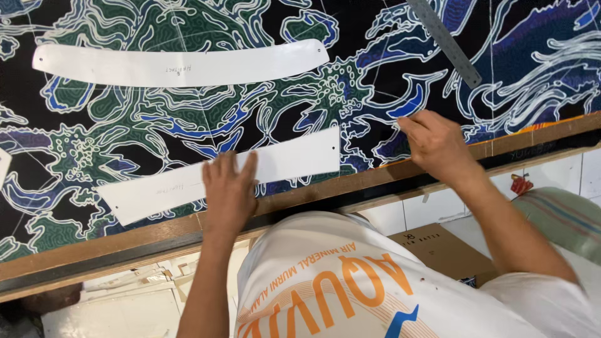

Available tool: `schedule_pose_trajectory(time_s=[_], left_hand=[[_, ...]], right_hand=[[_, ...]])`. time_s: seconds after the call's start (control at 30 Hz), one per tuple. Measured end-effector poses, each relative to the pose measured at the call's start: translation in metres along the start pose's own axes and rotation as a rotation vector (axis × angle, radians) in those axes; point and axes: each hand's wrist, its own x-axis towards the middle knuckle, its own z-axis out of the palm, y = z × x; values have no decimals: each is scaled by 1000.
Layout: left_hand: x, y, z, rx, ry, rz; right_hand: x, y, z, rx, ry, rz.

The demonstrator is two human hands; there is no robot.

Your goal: The person places and adjusts several white paper pieces on a patterned surface, repeatedly repositioning and aligning them by hand. The person handles the pieces one at a time, smoothing and shifting them across the surface.

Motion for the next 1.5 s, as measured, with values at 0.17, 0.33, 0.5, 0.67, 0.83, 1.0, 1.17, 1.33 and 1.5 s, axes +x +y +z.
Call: schedule_pose_trajectory(time_s=[0.17,0.33,0.5,0.67,0.83,1.0,1.17,1.33,1.5], left_hand=[[13,-13,-19,-57,-76,26],[12,-22,-24,-109,-149,33],[-25,-12,-35,-230,-126,204],[-54,7,-33,-116,-109,275],[-66,8,-27,58,441,349],[-69,-15,4,-185,373,127],[-85,-35,39,-194,304,6],[-93,-40,61,-208,328,-41],[-97,-40,70,-197,329,-60]], right_hand=[[-32,-37,30,229,43,298],[-25,-93,51,177,137,100],[-9,-155,57,21,107,-177],[-13,-173,74,154,-38,-221],[-10,-110,66,47,64,-45],[5,-6,42,37,210,158],[32,80,20,123,193,402],[64,96,28,-406,270,72],[125,60,92,117,-1,-34]])
